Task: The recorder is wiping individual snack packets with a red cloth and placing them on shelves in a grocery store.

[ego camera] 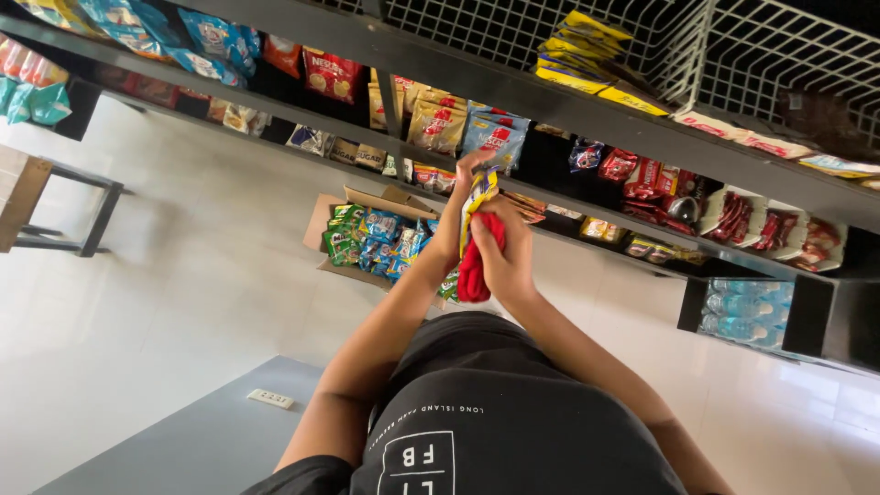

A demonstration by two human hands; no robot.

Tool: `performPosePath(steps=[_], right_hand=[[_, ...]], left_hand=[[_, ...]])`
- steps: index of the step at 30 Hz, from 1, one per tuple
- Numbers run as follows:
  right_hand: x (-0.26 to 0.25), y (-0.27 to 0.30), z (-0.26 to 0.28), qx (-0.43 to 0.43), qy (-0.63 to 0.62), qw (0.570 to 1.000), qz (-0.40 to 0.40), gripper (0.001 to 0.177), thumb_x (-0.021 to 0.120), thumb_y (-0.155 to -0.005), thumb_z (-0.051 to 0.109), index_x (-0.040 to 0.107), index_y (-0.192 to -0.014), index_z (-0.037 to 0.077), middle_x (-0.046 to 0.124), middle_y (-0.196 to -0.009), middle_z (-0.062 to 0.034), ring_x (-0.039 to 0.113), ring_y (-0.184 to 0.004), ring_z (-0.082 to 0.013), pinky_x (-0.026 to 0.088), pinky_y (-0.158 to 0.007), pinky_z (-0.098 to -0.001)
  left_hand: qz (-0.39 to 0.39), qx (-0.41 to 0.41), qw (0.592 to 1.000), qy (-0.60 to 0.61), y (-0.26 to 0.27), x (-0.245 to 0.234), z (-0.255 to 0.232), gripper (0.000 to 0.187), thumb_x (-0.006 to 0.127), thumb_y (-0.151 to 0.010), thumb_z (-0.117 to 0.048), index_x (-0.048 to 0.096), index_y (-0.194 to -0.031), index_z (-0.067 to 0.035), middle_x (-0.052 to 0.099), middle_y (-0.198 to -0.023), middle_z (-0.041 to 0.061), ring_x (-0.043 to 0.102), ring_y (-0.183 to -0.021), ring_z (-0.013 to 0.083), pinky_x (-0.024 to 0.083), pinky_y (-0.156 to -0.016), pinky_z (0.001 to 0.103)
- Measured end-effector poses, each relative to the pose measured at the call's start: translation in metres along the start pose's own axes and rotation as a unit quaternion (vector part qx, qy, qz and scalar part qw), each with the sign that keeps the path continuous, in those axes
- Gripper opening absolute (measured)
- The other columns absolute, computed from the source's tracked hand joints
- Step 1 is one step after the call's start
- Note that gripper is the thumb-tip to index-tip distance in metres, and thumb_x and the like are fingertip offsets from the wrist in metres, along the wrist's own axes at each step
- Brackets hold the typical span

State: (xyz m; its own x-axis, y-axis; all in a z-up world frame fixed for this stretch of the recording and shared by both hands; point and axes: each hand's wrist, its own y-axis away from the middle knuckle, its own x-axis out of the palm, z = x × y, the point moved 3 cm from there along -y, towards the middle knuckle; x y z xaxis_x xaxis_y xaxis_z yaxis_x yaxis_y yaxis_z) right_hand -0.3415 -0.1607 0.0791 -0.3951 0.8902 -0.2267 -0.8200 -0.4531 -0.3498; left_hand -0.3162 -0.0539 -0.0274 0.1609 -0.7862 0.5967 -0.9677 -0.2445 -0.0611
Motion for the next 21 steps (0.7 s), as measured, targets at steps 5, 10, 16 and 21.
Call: performPosePath(steps=[5,10,16,21], right_hand=[[-0.032,-0.024,-0.022,-0.009,-0.041,0.998,-0.042,0.018,0.060,-0.103,0.018,0.066,-0.090,0.007,0.056,-0.077,-0.0072,0.056,-0.076,-0.0198,0.047,-0.082,-0.0359],[-0.047,-0.015,-0.018,-0.016,-0.079,0.987,-0.139,0.019,0.055,-0.107,0.025,0.063,-0.096,0.010,0.050,-0.085,0.0000,0.047,-0.082,-0.0113,0.040,-0.084,-0.0288],[-0.037,0.037,-0.030,0.038,-0.149,0.988,-0.004,0.019,0.058,-0.104,0.021,0.065,-0.101,0.003,0.061,-0.090,-0.0062,0.057,-0.089,-0.0147,0.046,-0.091,-0.0351],[-0.087,0.036,-0.039,-0.005,-0.092,0.996,0.014,0.029,0.062,-0.101,0.025,0.067,-0.109,-0.002,0.065,-0.103,-0.0191,0.063,-0.105,-0.0312,0.043,-0.102,-0.0443]], left_hand=[[0.015,-0.112,0.991,-0.067,0.019,0.073,-0.048,0.075,0.026,-0.105,-0.065,0.032,-0.157,-0.011,0.041,-0.140,0.027,0.042,-0.131,0.0367,0.029,-0.118,0.048],[0.068,-0.167,0.950,-0.255,0.015,0.087,-0.042,0.069,0.018,-0.102,-0.068,0.016,-0.157,-0.027,0.039,-0.144,0.046,0.037,-0.137,0.0601,0.028,-0.121,0.059],[0.121,-0.093,0.984,0.094,-0.030,0.053,-0.016,0.085,0.033,-0.094,-0.078,0.030,-0.154,-0.016,0.048,-0.096,0.010,0.049,-0.071,0.0154,0.037,-0.041,0.021],[0.235,-0.168,0.902,0.321,-0.035,0.046,0.003,0.093,0.016,-0.101,-0.074,0.042,-0.142,0.005,0.050,-0.089,0.011,0.045,-0.072,0.0151,0.041,-0.046,0.028]])
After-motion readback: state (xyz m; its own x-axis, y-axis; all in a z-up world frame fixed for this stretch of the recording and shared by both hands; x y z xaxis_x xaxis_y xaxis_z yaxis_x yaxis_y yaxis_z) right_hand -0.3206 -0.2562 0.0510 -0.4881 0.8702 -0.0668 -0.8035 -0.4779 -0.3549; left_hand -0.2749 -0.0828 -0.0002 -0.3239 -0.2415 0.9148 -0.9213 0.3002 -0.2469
